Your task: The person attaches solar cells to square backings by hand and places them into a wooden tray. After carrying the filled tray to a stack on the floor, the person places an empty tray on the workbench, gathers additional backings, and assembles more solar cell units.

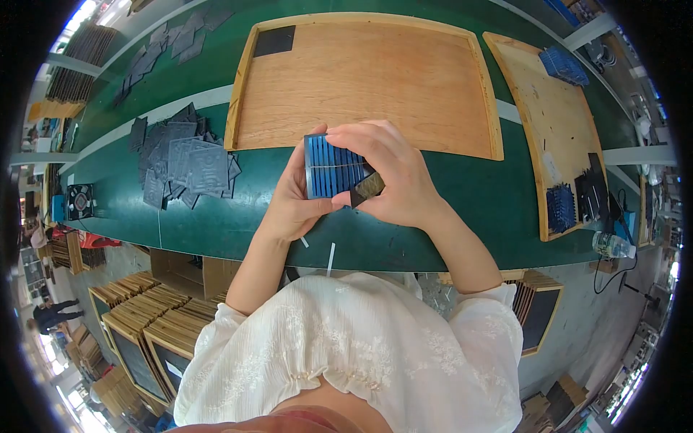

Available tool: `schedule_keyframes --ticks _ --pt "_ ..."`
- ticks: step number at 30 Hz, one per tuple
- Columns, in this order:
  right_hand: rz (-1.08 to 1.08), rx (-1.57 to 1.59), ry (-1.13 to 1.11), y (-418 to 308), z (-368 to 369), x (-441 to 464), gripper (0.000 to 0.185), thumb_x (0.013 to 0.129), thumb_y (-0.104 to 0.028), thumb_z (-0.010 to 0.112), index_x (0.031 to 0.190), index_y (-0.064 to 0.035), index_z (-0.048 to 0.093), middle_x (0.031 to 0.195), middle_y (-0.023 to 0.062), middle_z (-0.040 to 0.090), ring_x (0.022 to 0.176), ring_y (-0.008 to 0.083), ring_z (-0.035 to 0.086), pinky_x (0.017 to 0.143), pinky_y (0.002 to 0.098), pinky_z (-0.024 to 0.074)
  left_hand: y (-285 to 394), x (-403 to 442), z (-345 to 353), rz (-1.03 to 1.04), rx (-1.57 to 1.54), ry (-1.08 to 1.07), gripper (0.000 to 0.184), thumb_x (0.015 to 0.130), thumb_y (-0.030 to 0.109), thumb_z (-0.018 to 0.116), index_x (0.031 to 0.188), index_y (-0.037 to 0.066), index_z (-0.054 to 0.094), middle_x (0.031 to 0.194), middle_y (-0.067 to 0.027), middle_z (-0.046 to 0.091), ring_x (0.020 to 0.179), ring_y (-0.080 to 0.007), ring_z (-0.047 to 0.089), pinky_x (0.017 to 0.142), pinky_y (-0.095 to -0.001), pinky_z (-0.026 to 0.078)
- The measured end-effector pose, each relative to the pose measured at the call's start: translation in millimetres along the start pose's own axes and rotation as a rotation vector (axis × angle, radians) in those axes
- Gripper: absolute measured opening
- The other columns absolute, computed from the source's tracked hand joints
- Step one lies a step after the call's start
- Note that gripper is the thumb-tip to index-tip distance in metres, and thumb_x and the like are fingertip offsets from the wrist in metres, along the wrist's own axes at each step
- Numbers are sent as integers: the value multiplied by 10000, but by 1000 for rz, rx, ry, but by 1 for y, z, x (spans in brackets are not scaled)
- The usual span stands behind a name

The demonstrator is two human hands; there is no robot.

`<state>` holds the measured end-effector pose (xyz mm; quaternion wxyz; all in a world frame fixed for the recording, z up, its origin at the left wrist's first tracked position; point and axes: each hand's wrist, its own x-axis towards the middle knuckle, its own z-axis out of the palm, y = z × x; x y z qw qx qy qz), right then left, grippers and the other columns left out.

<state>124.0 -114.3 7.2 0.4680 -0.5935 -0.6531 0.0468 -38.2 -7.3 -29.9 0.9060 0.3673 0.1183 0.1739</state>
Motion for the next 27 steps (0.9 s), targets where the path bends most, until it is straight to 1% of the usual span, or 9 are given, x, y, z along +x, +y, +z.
schedule_keyframes --ticks 2,11,14,17,20,23,27 --pt "1 -11 2 0 0 0 698 619 -277 893 1237 -124 606 1208 77 634 1101 324 595 922 417 510 1 0 0 -19 -25 18 1074 641 -262 682 1546 113 244 1385 -86 462 1239 -251 547 940 -357 551" --pt "5 9 2 2 1 -2 703 614 -276 899 1235 -126 606 1212 77 634 1110 323 592 937 423 502 -1 0 -1 -11 -12 8 1061 663 -235 720 1545 117 247 1386 -92 469 1247 -256 549 922 -345 562" --pt "8 31 9 0 1 -1 707 611 -278 902 1235 -126 607 1211 77 635 1111 324 591 940 424 501 0 0 1 -1 -24 15 1065 661 -243 714 1547 116 244 1382 -90 470 1242 -253 551 911 -339 567" --pt "14 36 9 1 2 -1 713 606 -285 905 1235 -126 608 1211 77 636 1111 325 591 940 426 501 0 0 2 12 34 -1 1048 688 -232 654 1558 122 190 1384 -107 472 1252 -258 551 936 -363 550" --pt "19 34 9 0 2 -1 696 617 -257 899 1236 -128 607 1212 77 635 1112 323 592 941 424 501 0 0 2 15 29 -8 1045 694 -231 654 1559 122 187 1385 -107 472 1255 -258 550 951 -367 543" --pt "7 2 8 1 1 -2 692 607 -201 885 1237 -134 606 1212 74 634 1111 324 594 932 421 508 1 -1 1 -12 -33 14 1078 654 -252 709 1550 118 238 1383 -83 463 1242 -247 546 915 -341 567" --pt "16 -74 -23 0 -2 -2 720 575 -146 863 1245 -149 601 1224 65 627 1108 326 594 890 415 529 0 0 2 -6 -15 30 1093 649 -254 711 1555 113 222 1386 -89 460 1239 -247 549 918 -347 569"
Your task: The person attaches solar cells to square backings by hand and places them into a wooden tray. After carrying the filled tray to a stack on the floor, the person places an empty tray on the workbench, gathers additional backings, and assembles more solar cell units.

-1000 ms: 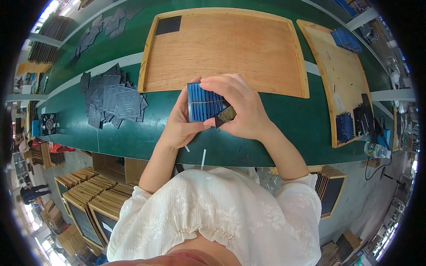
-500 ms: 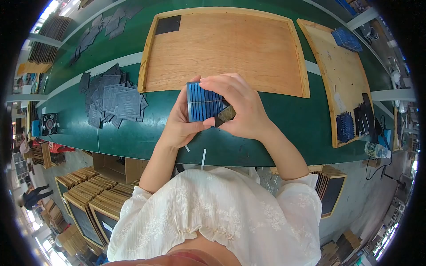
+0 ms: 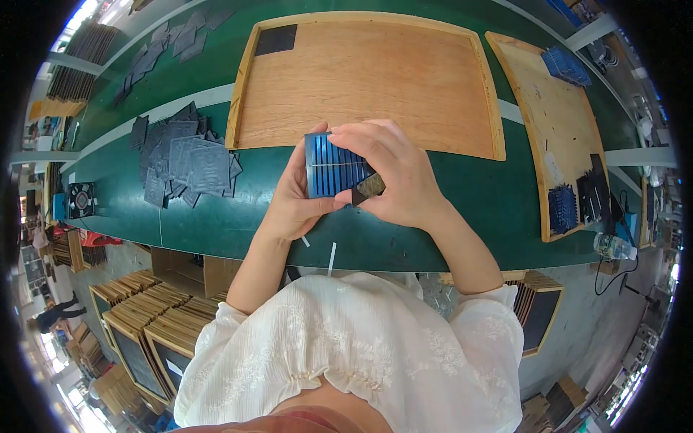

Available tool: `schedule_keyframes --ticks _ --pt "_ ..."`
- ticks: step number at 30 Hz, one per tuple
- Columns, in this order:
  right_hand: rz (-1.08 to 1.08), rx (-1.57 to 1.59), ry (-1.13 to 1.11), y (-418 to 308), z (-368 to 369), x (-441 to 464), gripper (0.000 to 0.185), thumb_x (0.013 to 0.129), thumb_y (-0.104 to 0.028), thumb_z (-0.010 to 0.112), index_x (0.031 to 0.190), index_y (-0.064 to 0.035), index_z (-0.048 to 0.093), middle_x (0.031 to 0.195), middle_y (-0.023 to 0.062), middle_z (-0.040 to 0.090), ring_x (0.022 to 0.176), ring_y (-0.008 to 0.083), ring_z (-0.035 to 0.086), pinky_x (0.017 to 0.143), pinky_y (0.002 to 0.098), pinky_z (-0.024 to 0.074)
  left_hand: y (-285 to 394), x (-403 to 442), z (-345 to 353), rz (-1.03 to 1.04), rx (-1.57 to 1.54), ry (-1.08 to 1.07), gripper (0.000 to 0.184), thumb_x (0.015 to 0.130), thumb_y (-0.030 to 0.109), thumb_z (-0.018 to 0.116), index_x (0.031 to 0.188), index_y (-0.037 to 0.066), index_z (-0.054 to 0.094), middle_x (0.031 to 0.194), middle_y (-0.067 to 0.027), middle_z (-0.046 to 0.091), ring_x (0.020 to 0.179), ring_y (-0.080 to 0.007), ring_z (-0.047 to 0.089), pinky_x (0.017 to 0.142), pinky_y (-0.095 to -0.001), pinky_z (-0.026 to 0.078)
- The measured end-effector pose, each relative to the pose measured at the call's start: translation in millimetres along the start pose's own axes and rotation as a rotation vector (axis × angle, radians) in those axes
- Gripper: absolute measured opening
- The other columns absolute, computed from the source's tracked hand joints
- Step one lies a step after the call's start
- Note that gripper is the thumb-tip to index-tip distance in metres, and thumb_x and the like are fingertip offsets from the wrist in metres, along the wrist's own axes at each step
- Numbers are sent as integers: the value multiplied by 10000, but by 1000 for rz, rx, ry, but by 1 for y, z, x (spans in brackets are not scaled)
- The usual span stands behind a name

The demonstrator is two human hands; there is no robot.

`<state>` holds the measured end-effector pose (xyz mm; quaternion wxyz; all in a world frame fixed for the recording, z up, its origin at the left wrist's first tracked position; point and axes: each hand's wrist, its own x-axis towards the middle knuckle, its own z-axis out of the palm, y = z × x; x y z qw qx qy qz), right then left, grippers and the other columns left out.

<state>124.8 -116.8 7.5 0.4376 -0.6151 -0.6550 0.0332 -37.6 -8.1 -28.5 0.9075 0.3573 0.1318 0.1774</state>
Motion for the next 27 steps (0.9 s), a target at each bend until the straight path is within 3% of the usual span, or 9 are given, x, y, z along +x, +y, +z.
schedule_keyframes --ticks 5,11,17,23,27 --pt "-2 -69 -30 0 -2 -1 751 558 -125 845 1263 -159 589 1241 53 619 1106 325 595 858 410 543 2 -1 -5 32 82 -102 1046 708 -231 646 1568 113 160 1421 -108 437 1262 -254 540 992 -393 529" --pt "-1 -122 -64 -1 -4 -1 744 578 -131 835 1277 -160 582 1254 51 615 1128 319 582 868 407 540 9 -3 1 -74 -234 -60 741 928 -27 504 1571 112 165 1492 -133 352 1308 -318 494 1010 -519 510" --pt "13 -120 -64 -3 -6 0 715 617 -149 846 1281 -150 579 1273 63 608 1155 312 568 858 397 541 8 -3 2 -71 -198 -47 662 975 0 415 1575 124 162 1483 -152 364 1320 -346 480 1016 -536 503" --pt "480 218 113 0 6 -8 653 706 -130 846 1294 -114 564 1271 66 608 1174 234 574 855 349 554 2 -1 2 9 -112 2 699 951 -56 474 1563 94 171 1398 -197 461 1260 -346 547 954 -504 565" --pt "608 554 161 5 23 -15 604 750 -61 812 1296 -99 557 1204 76 620 1129 174 595 799 288 568 -1 1 -2 9 -63 64 733 928 -112 507 1555 91 187 1346 -189 516 1203 -324 595 914 -469 592"
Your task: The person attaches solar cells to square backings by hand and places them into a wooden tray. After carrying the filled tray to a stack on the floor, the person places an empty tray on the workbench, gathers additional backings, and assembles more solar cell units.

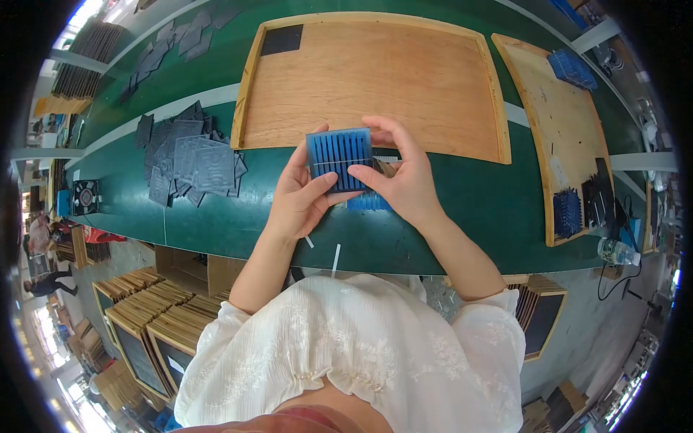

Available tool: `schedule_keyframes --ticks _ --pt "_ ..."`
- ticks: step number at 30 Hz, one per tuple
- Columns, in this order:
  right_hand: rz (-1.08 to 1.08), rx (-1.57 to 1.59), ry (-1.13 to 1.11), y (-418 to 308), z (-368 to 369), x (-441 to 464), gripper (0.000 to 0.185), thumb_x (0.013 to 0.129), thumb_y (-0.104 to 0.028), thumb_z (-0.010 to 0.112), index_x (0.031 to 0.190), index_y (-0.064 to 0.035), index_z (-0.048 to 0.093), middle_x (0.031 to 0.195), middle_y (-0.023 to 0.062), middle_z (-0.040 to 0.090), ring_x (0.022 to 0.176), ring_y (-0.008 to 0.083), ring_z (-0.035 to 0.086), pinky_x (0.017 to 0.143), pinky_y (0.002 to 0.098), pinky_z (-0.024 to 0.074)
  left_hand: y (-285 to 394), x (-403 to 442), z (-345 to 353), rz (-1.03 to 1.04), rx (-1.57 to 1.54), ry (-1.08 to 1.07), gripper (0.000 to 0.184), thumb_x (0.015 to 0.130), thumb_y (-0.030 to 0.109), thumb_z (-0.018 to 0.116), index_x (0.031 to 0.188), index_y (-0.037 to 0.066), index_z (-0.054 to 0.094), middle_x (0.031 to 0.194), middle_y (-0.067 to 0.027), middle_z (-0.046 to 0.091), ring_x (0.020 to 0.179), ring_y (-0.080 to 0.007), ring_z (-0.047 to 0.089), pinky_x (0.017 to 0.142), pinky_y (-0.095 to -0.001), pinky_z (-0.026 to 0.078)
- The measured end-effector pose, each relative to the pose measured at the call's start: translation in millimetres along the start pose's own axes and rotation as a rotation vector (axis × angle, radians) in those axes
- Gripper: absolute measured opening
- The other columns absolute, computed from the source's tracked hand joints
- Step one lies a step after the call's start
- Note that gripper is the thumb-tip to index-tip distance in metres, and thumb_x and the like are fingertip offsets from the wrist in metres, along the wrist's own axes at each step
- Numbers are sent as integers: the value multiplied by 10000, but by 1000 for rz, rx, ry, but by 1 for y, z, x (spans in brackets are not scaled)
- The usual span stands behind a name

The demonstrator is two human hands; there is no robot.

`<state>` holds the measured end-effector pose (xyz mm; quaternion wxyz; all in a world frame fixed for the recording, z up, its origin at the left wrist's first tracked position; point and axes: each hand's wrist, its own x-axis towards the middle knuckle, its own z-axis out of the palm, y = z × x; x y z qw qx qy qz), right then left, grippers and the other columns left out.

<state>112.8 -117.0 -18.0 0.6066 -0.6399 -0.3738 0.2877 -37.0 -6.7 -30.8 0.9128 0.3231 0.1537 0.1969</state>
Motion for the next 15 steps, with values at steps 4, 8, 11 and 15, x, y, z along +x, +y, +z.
schedule_keyframes --ticks 4,8,11,15 --pt "15 6 3 5 2 0 579 770 -22 787 1296 -88 554 1155 82 630 1096 158 607 775 269 571 -2 1 -1 13 47 25 730 925 -137 501 1550 86 197 1316 -188 543 1171 -315 618 897 -458 603" --pt "22 29 14 7 4 -1 565 775 -6 775 1291 -80 556 1154 78 628 1085 154 606 772 271 572 -2 1 2 24 65 33 731 922 -145 494 1549 85 198 1309 -190 550 1164 -316 623 897 -457 603" --pt "21 53 17 8 4 -1 554 778 3 766 1285 -76 559 1161 68 625 1063 145 605 763 267 572 -3 1 0 26 62 25 726 922 -150 486 1547 81 200 1311 -194 549 1163 -316 624 900 -457 602" --pt "6 38 24 8 4 0 537 782 1 760 1276 -74 563 1180 40 622 1038 123 601 716 242 561 -2 1 1 27 68 36 717 920 -158 470 1543 66 196 1313 -201 544 1160 -317 626 903 -460 602"
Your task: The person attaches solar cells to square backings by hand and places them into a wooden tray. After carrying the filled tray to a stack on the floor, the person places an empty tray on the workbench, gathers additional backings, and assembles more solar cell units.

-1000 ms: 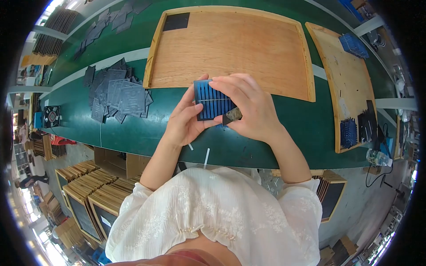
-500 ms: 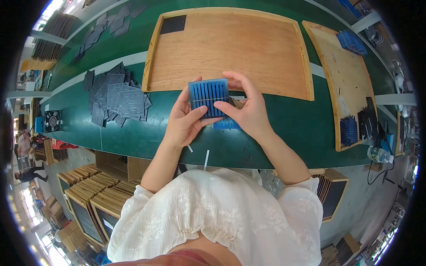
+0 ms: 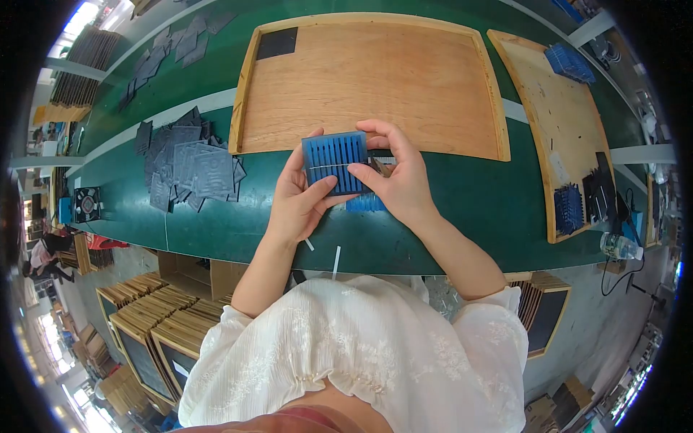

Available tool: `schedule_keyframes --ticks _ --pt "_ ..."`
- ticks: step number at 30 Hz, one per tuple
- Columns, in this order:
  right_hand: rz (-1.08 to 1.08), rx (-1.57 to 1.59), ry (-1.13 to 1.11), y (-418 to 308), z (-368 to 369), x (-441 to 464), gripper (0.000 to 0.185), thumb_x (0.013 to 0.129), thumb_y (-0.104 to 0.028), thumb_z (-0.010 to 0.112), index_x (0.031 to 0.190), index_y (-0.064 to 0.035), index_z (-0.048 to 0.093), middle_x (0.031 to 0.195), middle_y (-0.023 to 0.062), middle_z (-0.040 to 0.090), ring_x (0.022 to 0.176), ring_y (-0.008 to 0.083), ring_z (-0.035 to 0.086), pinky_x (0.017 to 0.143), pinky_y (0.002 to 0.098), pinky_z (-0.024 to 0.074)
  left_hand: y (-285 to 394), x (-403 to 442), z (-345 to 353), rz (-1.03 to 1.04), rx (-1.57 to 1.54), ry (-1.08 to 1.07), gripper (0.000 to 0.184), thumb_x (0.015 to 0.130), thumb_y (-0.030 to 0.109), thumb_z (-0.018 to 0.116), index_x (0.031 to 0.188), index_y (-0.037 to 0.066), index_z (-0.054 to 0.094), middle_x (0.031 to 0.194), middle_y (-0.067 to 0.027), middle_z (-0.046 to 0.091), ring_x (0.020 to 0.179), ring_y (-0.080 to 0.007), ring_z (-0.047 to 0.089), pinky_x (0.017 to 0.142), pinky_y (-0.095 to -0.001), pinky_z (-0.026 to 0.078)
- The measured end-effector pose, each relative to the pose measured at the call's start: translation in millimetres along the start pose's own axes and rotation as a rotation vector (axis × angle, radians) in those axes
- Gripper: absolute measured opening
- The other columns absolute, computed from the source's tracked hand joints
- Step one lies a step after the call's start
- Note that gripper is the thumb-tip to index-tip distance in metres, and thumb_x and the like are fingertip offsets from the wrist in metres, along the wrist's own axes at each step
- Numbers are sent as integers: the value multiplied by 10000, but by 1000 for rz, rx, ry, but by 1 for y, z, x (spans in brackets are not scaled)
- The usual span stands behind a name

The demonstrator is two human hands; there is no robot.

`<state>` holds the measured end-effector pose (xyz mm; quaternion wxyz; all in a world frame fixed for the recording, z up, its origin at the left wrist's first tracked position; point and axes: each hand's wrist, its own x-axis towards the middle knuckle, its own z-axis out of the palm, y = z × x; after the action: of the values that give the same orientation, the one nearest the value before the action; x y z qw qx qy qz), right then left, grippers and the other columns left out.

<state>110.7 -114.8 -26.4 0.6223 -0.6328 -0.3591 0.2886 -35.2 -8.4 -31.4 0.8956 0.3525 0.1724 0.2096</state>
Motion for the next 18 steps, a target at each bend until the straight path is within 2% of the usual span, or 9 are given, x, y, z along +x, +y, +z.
schedule_keyframes --ticks 2,5,8,14,17,18 --pt "6 0 4 0 -1 0 528 785 0 757 1271 -75 565 1189 26 621 1024 113 599 690 230 551 1 0 0 1 4 7 713 920 -160 465 1541 58 192 1316 -204 539 1158 -318 627 905 -461 601" --pt "0 13 7 2 0 1 521 786 -6 759 1266 -75 568 1208 16 617 1004 102 595 666 219 539 1 0 -1 -4 -1 -9 700 929 -150 477 1534 71 203 1302 -167 553 1153 -263 628 926 -420 591" --pt "4 28 7 3 0 1 523 784 -11 765 1264 -74 569 1218 10 614 978 99 591 665 214 533 1 0 0 6 18 11 703 923 -158 463 1538 51 193 1327 -206 530 1161 -324 624 911 -470 598" --pt "-10 25 23 4 0 1 520 781 -11 770 1258 -71 570 1216 3 617 961 98 586 665 210 517 -1 0 0 22 9 15 698 922 -157 470 1534 60 213 1339 -201 525 1167 -336 620 912 -487 594" --pt "19 23 23 5 -1 1 521 780 -10 774 1256 -71 572 1217 2 618 964 101 586 705 222 514 -1 0 0 23 4 12 701 920 -159 472 1533 69 220 1347 -200 520 1167 -341 619 913 -493 593" --pt "21 35 17 5 -1 2 526 779 -10 776 1259 -67 569 1219 9 618 965 104 586 728 227 512 0 0 0 20 -2 5 704 923 -154 477 1535 73 213 1335 -192 532 1165 -317 622 917 -476 591"
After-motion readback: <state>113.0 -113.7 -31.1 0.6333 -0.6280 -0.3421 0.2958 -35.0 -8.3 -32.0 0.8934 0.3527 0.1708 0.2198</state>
